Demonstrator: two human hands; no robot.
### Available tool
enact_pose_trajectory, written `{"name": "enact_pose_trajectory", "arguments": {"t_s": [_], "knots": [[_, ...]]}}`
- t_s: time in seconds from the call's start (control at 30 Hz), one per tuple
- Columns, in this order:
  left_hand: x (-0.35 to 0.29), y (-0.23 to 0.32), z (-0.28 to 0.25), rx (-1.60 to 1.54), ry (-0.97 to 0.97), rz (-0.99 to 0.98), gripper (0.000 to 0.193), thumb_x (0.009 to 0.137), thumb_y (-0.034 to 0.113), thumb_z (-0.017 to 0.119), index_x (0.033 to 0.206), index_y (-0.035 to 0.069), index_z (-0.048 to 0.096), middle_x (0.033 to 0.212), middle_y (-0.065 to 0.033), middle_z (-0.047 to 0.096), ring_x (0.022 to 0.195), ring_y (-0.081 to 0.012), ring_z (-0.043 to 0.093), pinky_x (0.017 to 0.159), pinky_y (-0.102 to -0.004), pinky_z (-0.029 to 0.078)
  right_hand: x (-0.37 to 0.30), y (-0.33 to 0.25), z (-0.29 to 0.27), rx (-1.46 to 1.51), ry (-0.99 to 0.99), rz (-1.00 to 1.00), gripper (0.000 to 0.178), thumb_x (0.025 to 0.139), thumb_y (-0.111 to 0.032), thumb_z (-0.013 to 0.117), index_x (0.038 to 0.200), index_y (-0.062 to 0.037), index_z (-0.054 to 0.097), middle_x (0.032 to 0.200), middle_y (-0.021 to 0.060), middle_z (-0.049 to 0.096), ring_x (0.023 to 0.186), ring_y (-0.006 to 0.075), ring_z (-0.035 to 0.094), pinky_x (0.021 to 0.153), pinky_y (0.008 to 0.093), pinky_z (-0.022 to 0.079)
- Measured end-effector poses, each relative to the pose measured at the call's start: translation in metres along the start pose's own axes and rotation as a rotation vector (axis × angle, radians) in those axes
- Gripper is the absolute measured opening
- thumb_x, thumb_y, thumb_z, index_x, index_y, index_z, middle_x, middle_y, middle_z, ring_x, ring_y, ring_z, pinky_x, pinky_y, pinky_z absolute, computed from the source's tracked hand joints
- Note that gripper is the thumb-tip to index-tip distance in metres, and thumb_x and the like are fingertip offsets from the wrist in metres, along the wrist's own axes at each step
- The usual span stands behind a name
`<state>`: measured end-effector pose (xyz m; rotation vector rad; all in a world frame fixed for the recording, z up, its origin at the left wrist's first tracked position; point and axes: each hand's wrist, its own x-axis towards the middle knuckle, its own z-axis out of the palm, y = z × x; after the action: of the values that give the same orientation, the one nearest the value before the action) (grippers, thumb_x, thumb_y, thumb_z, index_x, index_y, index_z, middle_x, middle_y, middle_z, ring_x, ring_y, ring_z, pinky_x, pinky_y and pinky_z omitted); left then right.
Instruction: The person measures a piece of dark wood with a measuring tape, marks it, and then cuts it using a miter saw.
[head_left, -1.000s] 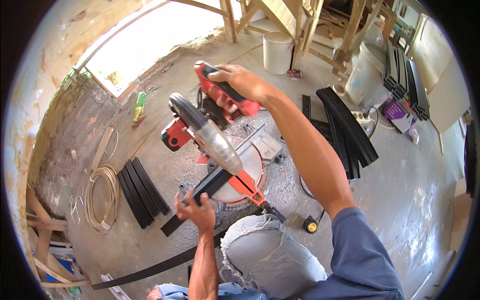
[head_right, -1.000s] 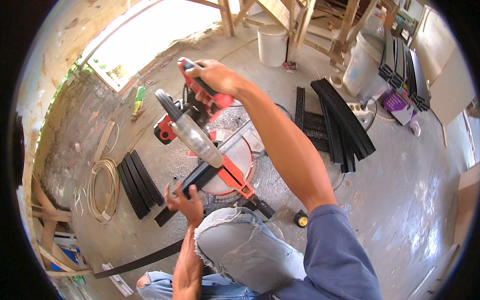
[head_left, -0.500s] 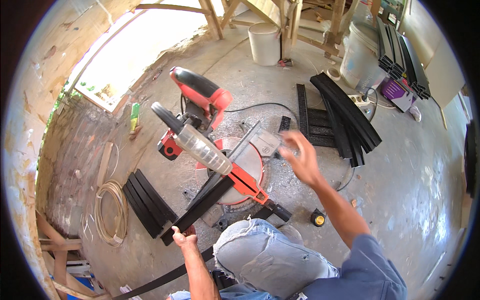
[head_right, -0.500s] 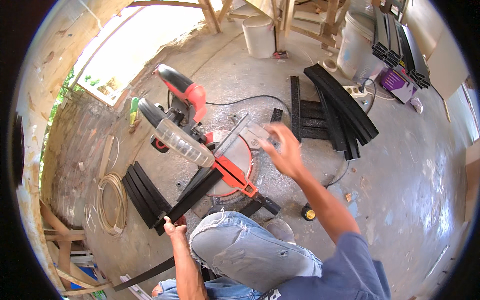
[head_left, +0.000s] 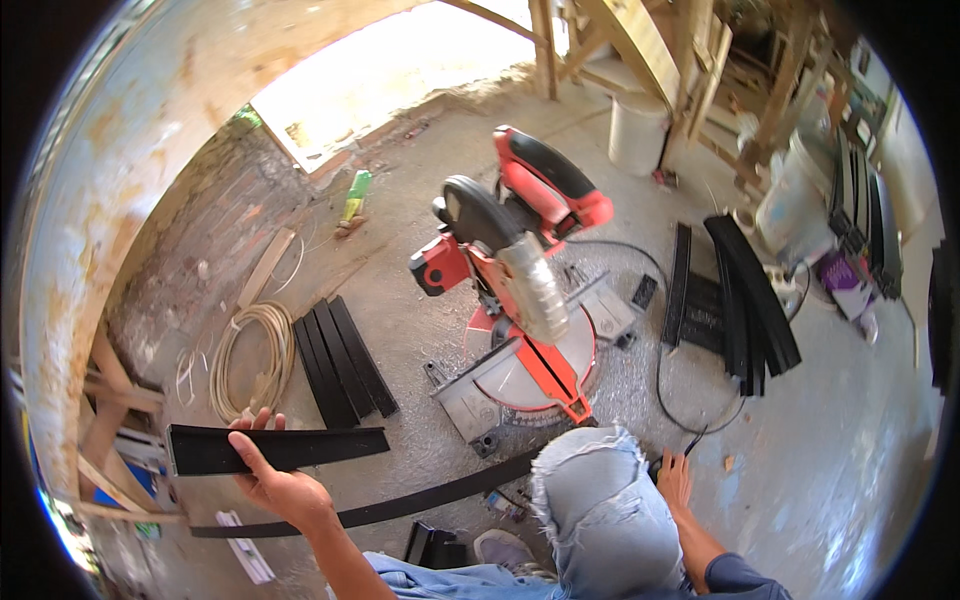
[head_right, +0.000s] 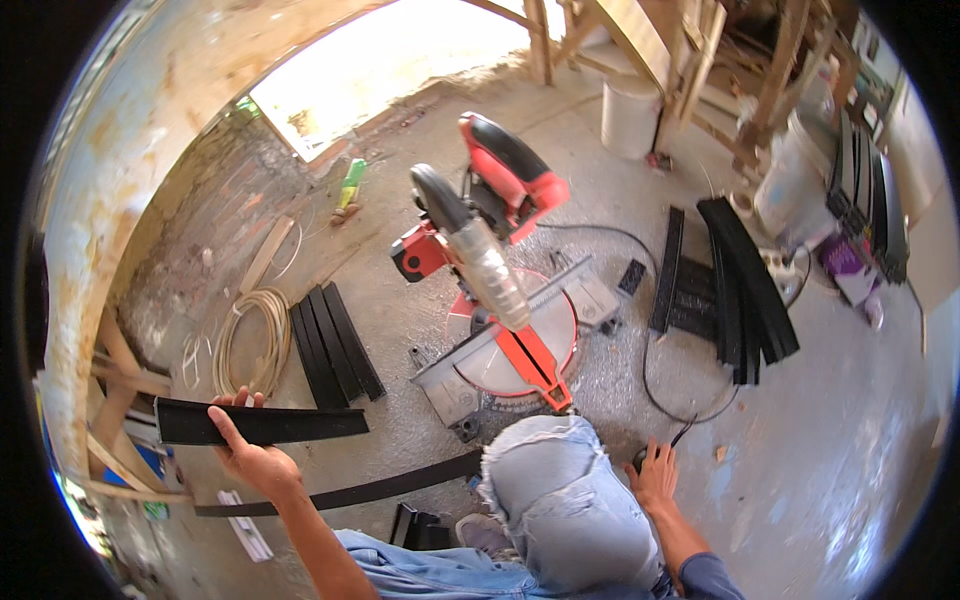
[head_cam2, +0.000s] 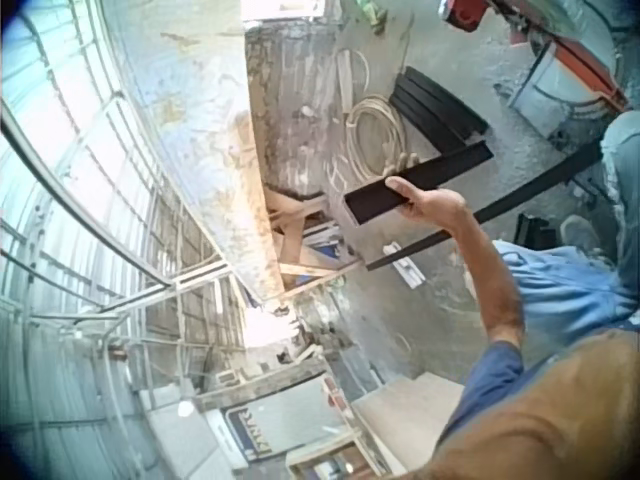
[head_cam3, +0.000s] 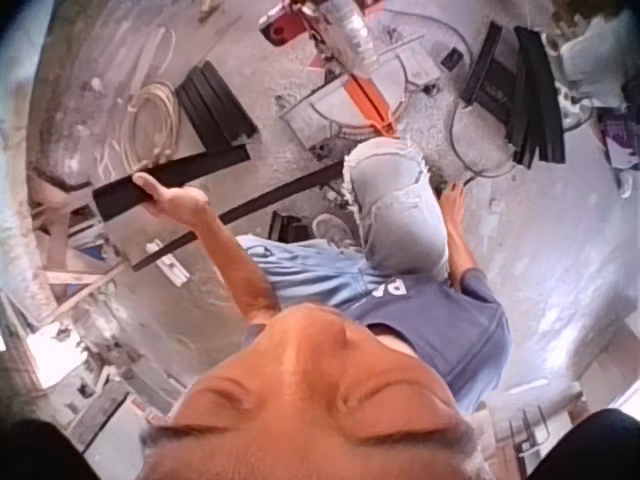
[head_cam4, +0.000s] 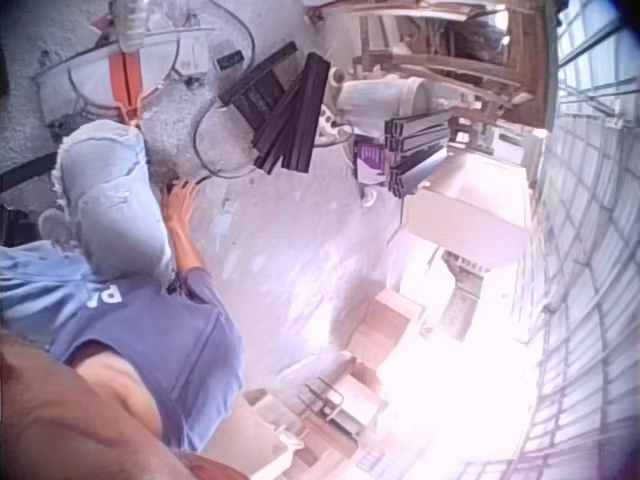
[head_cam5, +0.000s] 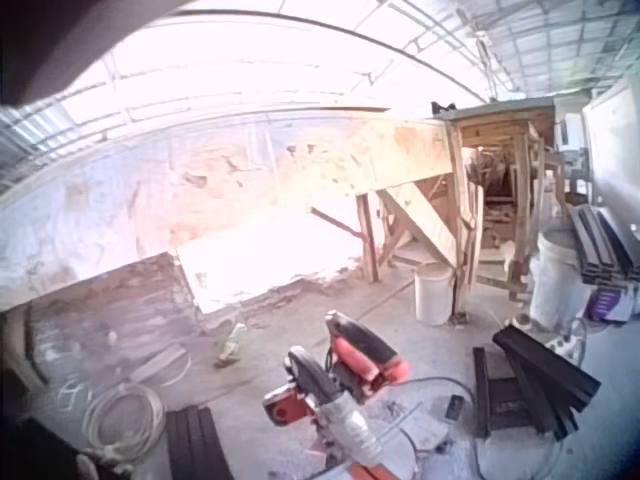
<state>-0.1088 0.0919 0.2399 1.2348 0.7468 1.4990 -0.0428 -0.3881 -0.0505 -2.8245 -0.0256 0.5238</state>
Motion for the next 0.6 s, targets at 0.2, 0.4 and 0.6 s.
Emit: {"name": "enact_pose_trajectory", "arguments": {"t_s": [0.2, 0.4, 0.6], "knots": [[-0.012, 0.006, -0.018, 0.033, -0.261, -0.002, 0.026, 0.107, 0.025, 0.054, 0.117, 0.002, 0.058, 0.089, -0.0052, 0.063, 0.082, -0.0139, 0.059, 0.082, -0.03, 0.049, 0.037, 0.018, -0.027, 0.697, 0.427, -0.102, 0.067, 0.084, -0.026, 0.07, 0.14, 0.0026, 0.048, 0.119, 0.02, 0.057, 0.107, 0.0333, 0.059, 0.092, 0.0425, 0.051], [-0.037, 0.017, 0.007, -0.082, -0.394, -0.321, 0.017, 0.101, 0.014, 0.062, 0.11, 0.0, 0.065, 0.082, -0.0036, 0.063, 0.079, -0.0121, 0.059, 0.077, -0.0271, 0.045, -0.008, -0.186, -0.273, 1.048, 0.344, -0.726, 0.083, 0.073, -0.036, 0.071, 0.14, 0.0053, 0.045, 0.106, 0.0144, 0.059, 0.073, 0.0144, 0.06, 0.068, 0.0282, 0.051], [-0.056, 0.029, 0.02, -0.22, -0.579, -0.485, 0.021, 0.096, 0.017, 0.07, 0.109, -0.001, 0.067, 0.089, -0.0044, 0.067, 0.08, -0.0136, 0.062, 0.078, -0.0289, 0.048, -0.016, -0.342, -0.294, 0.385, 0.052, -1.482, 0.084, 0.077, -0.026, 0.072, 0.147, 0.0019, 0.033, 0.101, 0.024, 0.064, 0.085, 0.0387, 0.068, 0.077, 0.046, 0.055]]}}
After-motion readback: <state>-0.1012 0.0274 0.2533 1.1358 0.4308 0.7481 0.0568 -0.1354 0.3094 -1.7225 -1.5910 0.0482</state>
